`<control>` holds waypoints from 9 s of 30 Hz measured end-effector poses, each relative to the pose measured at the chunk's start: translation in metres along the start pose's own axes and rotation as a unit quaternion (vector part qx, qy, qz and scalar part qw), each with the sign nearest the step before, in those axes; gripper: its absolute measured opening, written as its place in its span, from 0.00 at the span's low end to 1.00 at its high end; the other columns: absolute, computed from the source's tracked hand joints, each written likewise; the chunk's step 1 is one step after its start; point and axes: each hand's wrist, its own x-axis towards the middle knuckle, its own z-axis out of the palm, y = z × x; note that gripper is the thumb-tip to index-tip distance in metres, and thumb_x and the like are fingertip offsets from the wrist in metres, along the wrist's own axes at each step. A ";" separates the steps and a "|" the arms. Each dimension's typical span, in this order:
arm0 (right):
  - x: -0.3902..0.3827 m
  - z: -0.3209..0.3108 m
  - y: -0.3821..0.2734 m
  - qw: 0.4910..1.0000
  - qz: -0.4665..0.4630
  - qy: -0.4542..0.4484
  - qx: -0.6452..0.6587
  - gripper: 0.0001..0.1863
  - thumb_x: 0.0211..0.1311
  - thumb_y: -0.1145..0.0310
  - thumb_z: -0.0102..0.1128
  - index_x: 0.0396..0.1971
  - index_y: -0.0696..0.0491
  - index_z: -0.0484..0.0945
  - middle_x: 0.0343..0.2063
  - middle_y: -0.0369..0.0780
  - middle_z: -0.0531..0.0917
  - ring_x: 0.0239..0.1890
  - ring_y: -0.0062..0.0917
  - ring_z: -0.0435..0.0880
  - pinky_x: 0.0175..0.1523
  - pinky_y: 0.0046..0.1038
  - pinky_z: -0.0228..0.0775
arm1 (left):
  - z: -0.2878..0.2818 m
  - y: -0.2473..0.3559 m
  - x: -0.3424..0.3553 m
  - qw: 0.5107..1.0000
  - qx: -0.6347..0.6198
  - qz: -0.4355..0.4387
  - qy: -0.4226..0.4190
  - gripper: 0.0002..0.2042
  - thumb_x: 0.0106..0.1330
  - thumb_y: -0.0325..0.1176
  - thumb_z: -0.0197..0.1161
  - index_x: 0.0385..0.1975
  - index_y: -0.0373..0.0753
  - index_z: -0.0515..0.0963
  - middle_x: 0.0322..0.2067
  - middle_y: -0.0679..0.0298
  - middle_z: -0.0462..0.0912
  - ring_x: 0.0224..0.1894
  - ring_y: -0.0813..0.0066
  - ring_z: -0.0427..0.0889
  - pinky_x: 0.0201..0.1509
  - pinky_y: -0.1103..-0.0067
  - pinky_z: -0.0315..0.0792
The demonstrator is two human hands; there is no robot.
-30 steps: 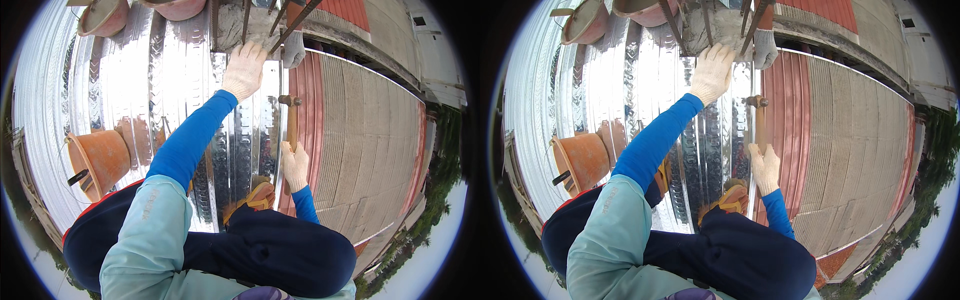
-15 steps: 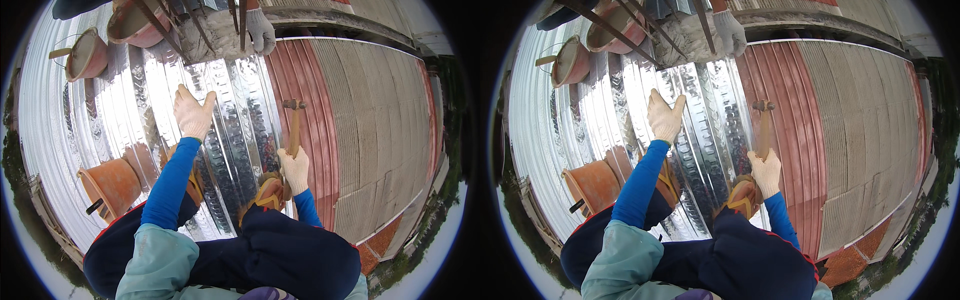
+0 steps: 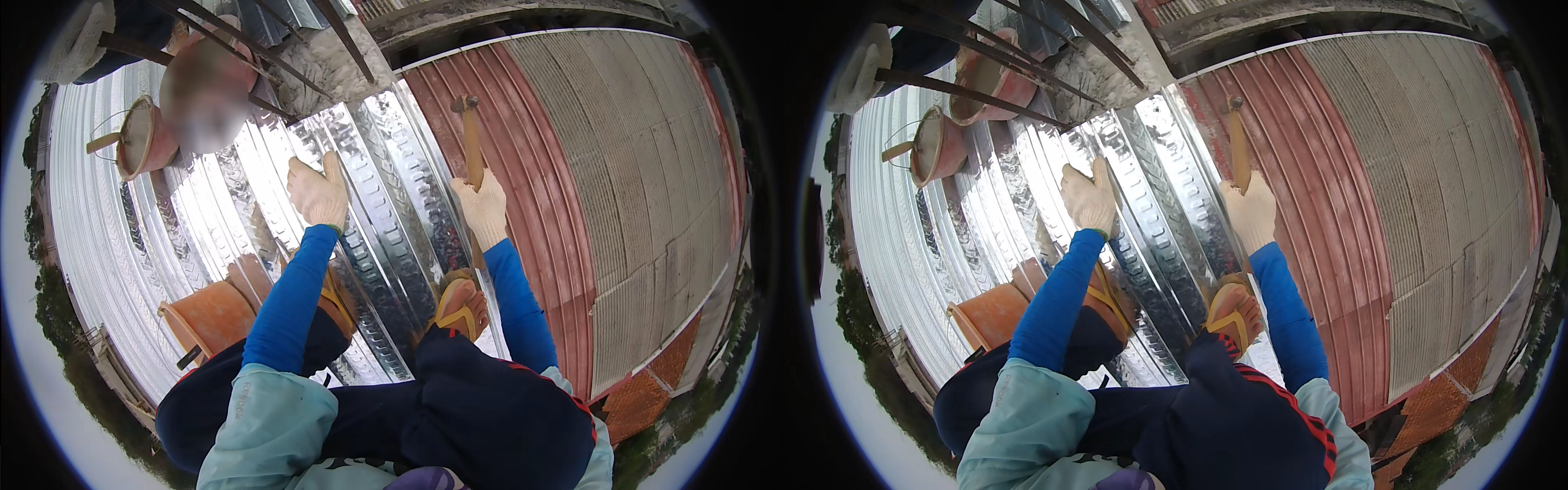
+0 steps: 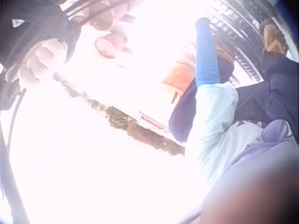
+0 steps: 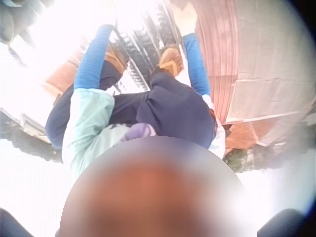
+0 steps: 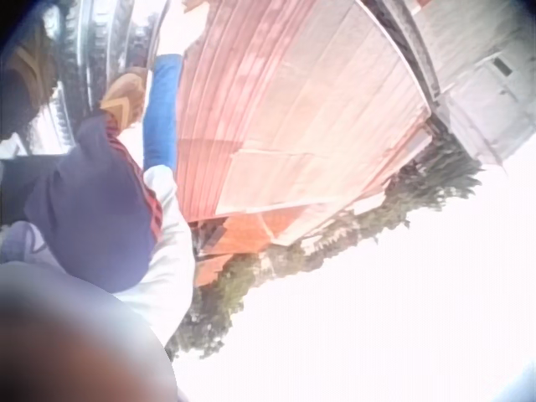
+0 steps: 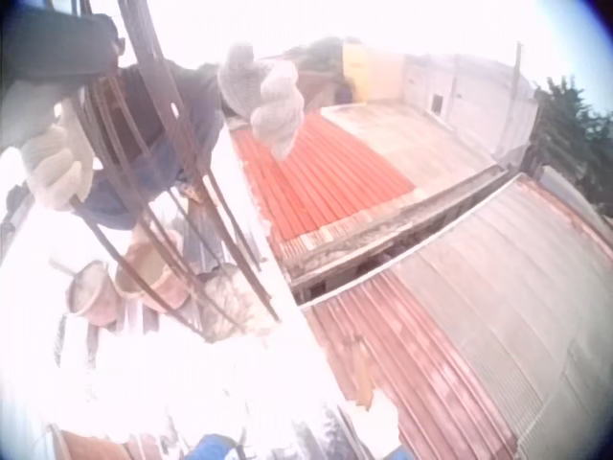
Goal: The person installs corrugated metal roof panels by hammering nails into the roof structure. They retrieve nails from a bucket and use a hammer to secure the panels to the roof frame.
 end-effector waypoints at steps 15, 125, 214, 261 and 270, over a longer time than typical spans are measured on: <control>0.016 0.026 0.018 0.999 -0.006 -0.030 -0.008 0.24 0.63 0.53 0.71 0.43 0.61 0.83 0.37 0.56 0.89 0.43 0.53 0.90 0.50 0.47 0.80 | -0.015 0.020 -0.007 0.999 -0.008 0.015 -0.027 0.50 0.56 0.60 0.81 0.63 0.23 0.63 0.58 0.29 0.77 0.59 0.30 0.79 0.62 0.47 0.76; -0.515 -0.115 0.363 0.395 0.367 0.672 0.508 0.08 0.66 0.72 0.68 0.39 0.58 0.80 0.32 0.41 0.84 0.29 0.28 0.85 0.32 0.27 0.81 | 0.008 0.060 0.035 0.471 0.085 0.797 -0.369 0.33 0.65 0.39 0.66 0.70 0.33 0.73 0.71 0.39 0.71 0.70 0.34 0.71 0.74 0.49 0.63; -0.023 -0.087 -0.017 0.850 -0.332 -0.286 -0.293 0.16 0.60 0.80 0.67 0.48 0.57 0.81 0.40 0.50 0.87 0.45 0.52 0.89 0.50 0.46 0.80 | -0.218 -0.205 -0.248 0.897 -0.253 -0.329 -0.153 0.13 0.77 0.40 0.64 0.49 0.40 0.88 0.44 0.52 0.90 0.48 0.49 0.89 0.55 0.64 0.81; -0.026 -0.036 -0.061 0.856 -0.343 -0.309 -0.235 0.11 0.64 0.72 0.72 0.42 0.59 0.82 0.30 0.51 0.83 0.34 0.50 0.85 0.42 0.43 0.77 | -0.356 -0.266 -0.141 0.883 -0.301 -0.323 0.160 0.23 0.80 0.25 0.57 0.72 0.26 0.70 0.43 0.54 0.90 0.43 0.70 0.92 0.48 0.76 0.87; -0.012 -0.078 -0.064 0.864 -0.299 -0.306 -0.266 0.13 0.62 0.74 0.72 0.45 0.58 0.83 0.34 0.52 0.85 0.39 0.53 0.88 0.44 0.46 0.79 | -0.359 -0.282 -0.154 0.933 0.112 -0.341 0.012 0.09 0.80 0.33 0.57 0.51 0.36 0.79 0.39 0.44 0.89 0.43 0.41 0.89 0.48 0.56 0.79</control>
